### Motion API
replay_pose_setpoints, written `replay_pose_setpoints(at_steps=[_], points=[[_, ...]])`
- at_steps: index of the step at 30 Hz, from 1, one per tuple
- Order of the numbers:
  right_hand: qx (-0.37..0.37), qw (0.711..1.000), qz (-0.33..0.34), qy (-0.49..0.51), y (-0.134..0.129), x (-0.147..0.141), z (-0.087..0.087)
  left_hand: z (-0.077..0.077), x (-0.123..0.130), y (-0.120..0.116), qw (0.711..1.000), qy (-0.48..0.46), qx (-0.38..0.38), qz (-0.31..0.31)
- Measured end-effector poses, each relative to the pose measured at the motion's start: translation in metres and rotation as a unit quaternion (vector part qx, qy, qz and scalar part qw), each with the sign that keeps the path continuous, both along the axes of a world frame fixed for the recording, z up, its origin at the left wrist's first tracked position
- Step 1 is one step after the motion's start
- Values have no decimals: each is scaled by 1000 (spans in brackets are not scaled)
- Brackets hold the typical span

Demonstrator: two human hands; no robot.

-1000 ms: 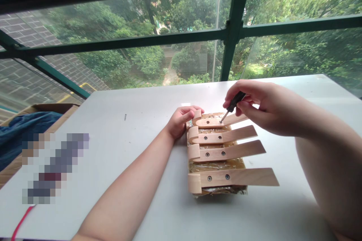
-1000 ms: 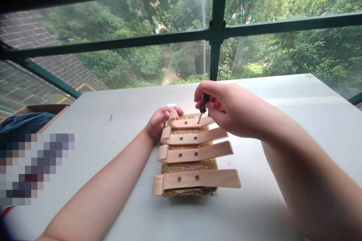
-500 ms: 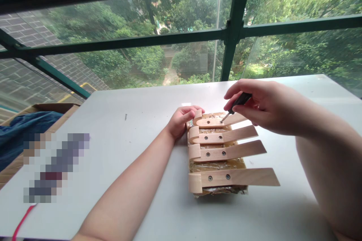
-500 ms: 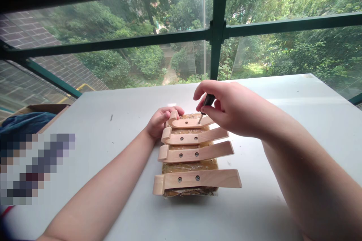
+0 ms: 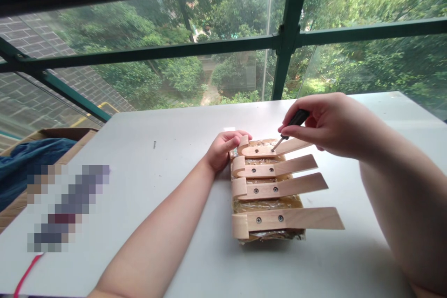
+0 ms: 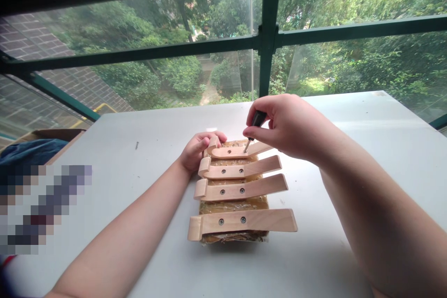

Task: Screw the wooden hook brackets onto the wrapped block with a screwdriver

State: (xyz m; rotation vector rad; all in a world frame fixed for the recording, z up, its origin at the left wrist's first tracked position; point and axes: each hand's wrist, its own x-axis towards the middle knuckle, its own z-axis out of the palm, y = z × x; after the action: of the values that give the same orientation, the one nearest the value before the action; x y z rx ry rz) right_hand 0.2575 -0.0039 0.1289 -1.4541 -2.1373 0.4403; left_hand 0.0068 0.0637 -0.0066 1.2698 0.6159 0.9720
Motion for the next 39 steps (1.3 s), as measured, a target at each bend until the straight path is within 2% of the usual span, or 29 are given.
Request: replay_pose_setpoints(at_steps=[12,21,30,34,39], points=[[27,999,14,-37,-2,1,-1,-2,-2,2,1000,5,5,-6],[14,1000,3,-2,1,0,-9,-2,-1,1,1000,1,4,-11],[27,994,108,14,0,-2,-9,1,2,-2,1000,-22,5,-10],[0,984,179,25,-2,4,-7,0,2,-1,999,-22,14,-19],[-29,989,135,44,3,9,-12,0,3,0,1000,-23,11,-14]])
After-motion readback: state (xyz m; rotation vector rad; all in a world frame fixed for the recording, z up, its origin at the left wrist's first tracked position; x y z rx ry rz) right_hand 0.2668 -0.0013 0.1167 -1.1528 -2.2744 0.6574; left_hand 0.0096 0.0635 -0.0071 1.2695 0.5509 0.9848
